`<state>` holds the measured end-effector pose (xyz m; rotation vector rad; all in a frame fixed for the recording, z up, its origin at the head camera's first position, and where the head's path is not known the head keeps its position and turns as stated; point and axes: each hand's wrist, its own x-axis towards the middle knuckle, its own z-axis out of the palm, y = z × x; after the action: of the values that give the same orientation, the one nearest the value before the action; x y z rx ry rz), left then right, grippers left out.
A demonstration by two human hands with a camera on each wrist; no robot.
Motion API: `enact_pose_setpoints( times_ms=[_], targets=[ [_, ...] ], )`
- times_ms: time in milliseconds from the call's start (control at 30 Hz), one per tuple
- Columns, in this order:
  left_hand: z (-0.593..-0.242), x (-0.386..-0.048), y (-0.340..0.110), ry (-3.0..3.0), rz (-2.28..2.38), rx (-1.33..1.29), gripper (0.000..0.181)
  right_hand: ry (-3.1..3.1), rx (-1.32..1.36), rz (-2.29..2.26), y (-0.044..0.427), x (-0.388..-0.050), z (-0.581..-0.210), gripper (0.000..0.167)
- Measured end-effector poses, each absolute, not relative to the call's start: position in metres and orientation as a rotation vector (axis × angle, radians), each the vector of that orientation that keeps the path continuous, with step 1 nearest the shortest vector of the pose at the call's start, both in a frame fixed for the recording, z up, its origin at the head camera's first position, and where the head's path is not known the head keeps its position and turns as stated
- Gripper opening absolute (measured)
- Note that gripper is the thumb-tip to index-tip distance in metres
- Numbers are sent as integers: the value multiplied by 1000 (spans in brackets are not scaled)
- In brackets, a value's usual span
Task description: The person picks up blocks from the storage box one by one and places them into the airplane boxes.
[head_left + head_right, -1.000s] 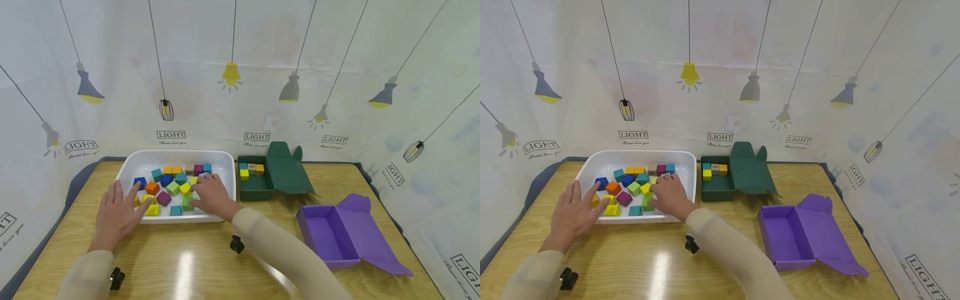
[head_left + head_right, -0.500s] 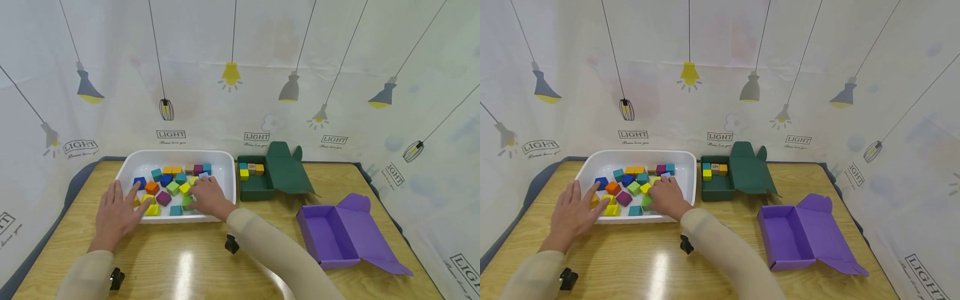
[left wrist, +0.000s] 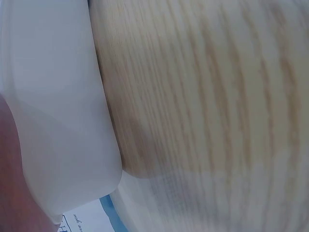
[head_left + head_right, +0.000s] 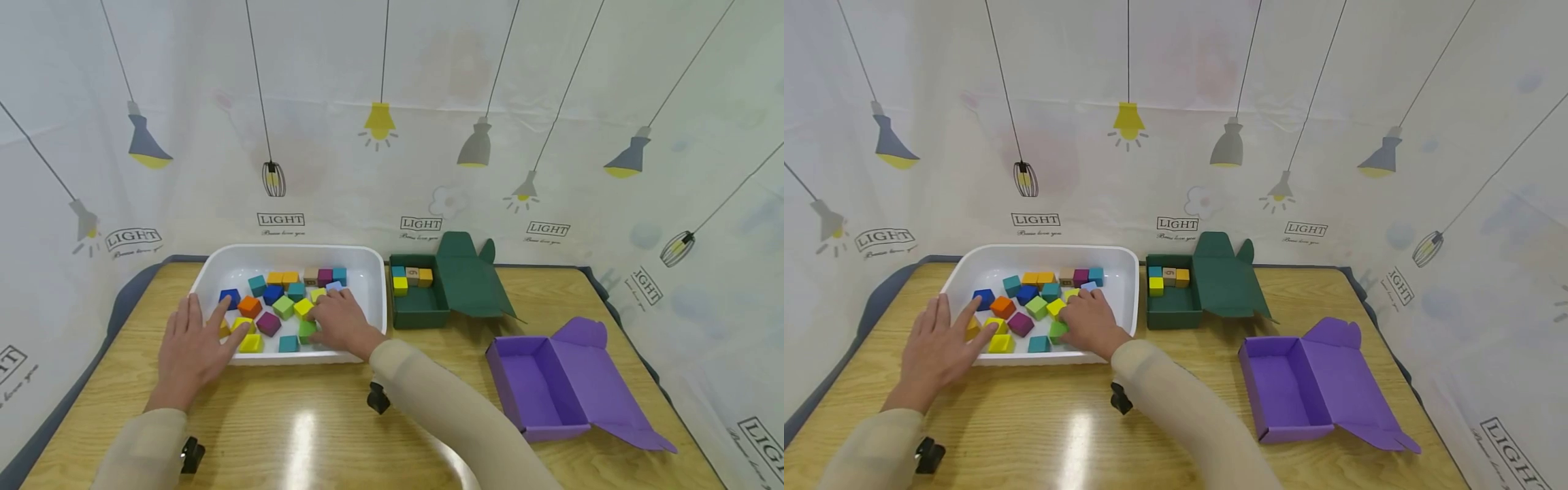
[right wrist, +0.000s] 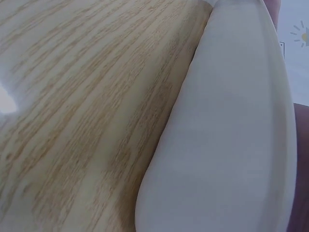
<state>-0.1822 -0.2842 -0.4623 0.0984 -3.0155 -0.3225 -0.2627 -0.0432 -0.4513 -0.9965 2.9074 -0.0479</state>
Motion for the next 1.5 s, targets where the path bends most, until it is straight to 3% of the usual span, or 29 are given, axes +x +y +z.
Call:
enact_pose_setpoints(
  times_ms=[567, 1500],
  targets=[
    [-464, -183, -285, -3015, -332, 109, 82, 2955, -1047, -25, -25, -264, -423, 38],
    [-465, -183, -286, -3022, -308, 88, 82, 3238, -790, -228, 87, -313, -404, 33]
  ],
)
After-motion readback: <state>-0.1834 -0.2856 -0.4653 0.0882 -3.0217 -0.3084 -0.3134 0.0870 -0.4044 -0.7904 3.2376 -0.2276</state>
